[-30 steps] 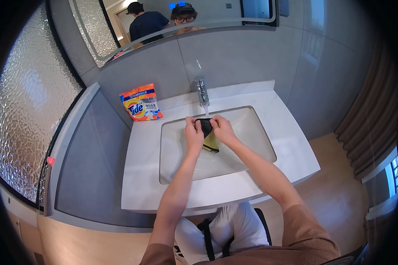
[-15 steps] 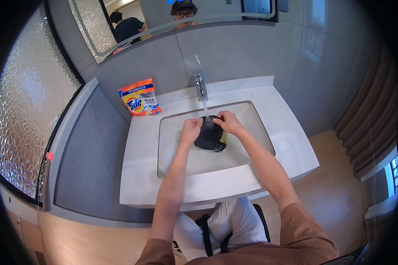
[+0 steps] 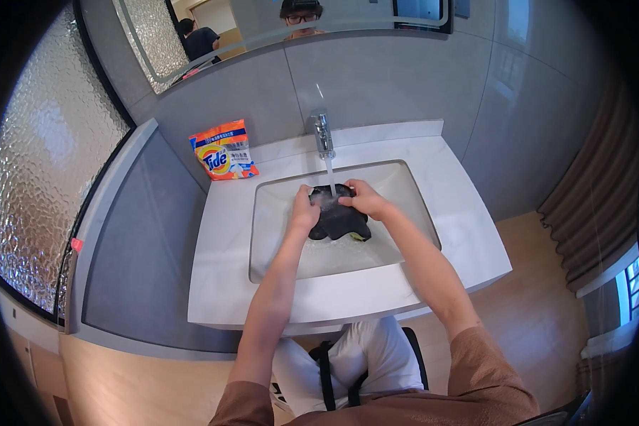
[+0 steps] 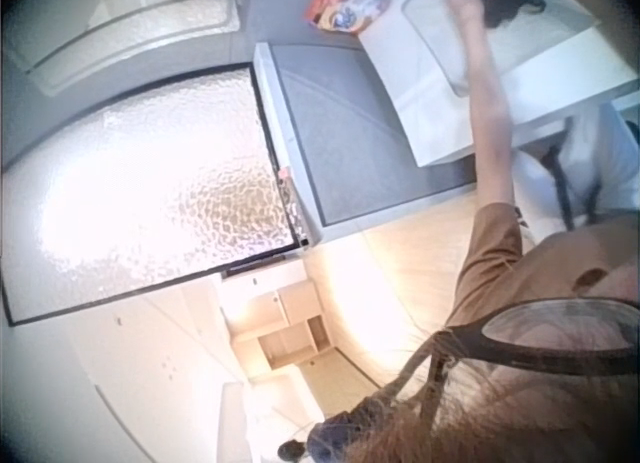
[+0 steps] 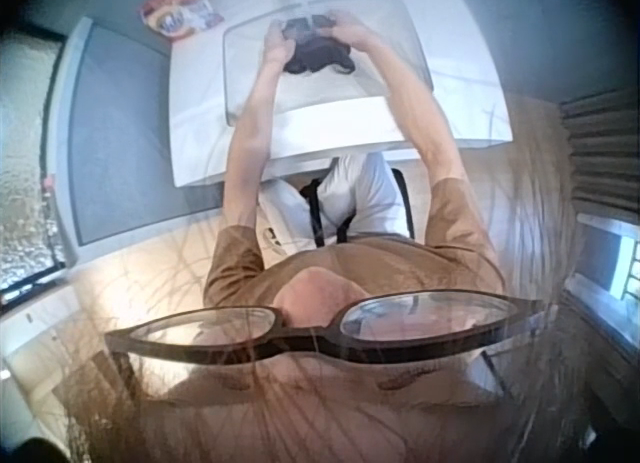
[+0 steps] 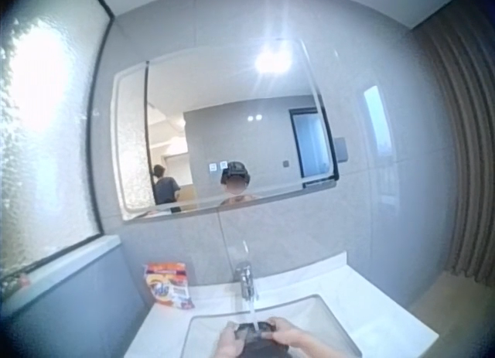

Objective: The person carries a cloth from a desk to a bathroom sink, turns on the faucet, washes and rinses the cloth by hand, wrings it out, and spreads it out in the basin.

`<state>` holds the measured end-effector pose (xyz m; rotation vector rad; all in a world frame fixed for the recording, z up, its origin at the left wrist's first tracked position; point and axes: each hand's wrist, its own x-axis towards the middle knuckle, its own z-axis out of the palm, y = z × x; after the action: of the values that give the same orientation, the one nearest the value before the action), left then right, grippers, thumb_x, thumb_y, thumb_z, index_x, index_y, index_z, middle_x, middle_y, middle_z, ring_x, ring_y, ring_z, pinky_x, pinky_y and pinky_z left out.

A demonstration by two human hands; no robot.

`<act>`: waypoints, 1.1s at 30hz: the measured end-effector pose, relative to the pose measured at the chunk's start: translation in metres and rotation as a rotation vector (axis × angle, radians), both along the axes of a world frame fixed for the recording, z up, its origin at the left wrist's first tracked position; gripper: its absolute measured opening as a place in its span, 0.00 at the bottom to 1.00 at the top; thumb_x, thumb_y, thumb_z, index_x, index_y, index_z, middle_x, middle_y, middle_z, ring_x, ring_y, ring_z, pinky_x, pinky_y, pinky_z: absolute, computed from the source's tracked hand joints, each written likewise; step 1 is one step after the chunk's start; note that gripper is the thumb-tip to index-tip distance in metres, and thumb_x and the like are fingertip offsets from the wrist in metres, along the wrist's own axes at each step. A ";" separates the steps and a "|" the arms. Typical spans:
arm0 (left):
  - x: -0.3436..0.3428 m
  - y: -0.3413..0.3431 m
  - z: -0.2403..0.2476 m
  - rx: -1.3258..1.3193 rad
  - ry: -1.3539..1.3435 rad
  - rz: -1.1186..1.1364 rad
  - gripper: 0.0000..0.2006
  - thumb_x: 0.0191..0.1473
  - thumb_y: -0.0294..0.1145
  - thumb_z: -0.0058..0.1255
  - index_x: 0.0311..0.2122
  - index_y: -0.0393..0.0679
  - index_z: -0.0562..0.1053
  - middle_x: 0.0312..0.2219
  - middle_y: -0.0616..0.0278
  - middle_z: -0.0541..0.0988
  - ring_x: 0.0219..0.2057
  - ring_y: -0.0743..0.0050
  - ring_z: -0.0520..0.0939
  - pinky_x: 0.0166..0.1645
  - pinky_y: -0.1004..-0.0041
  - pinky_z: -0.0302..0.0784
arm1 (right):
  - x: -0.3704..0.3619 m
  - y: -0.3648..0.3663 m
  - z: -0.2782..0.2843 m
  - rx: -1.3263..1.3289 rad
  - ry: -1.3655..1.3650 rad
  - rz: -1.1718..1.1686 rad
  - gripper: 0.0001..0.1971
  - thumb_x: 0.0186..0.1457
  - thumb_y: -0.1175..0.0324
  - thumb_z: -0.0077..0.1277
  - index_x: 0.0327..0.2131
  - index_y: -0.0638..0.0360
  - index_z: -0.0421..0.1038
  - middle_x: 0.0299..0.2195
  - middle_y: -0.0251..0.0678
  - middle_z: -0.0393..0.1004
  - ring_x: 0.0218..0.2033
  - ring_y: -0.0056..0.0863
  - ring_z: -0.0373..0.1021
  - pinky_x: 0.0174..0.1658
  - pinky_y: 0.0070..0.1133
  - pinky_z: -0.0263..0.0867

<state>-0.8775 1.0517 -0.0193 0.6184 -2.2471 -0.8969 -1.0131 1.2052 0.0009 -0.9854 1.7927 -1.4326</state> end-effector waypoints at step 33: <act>0.016 0.006 0.024 -0.135 -0.307 0.161 0.24 0.56 0.54 0.55 0.40 0.39 0.80 0.34 0.45 0.82 0.39 0.43 0.82 0.44 0.56 0.77 | 0.000 -0.008 -0.002 0.123 0.591 -0.026 0.23 0.43 0.58 0.65 0.39 0.67 0.77 0.35 0.52 0.79 0.39 0.46 0.76 0.45 0.31 0.70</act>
<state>-0.8612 1.0582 0.0044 0.9106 -2.4595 -0.5970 -1.0132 1.1969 -0.0013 -1.4253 2.2795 -1.0917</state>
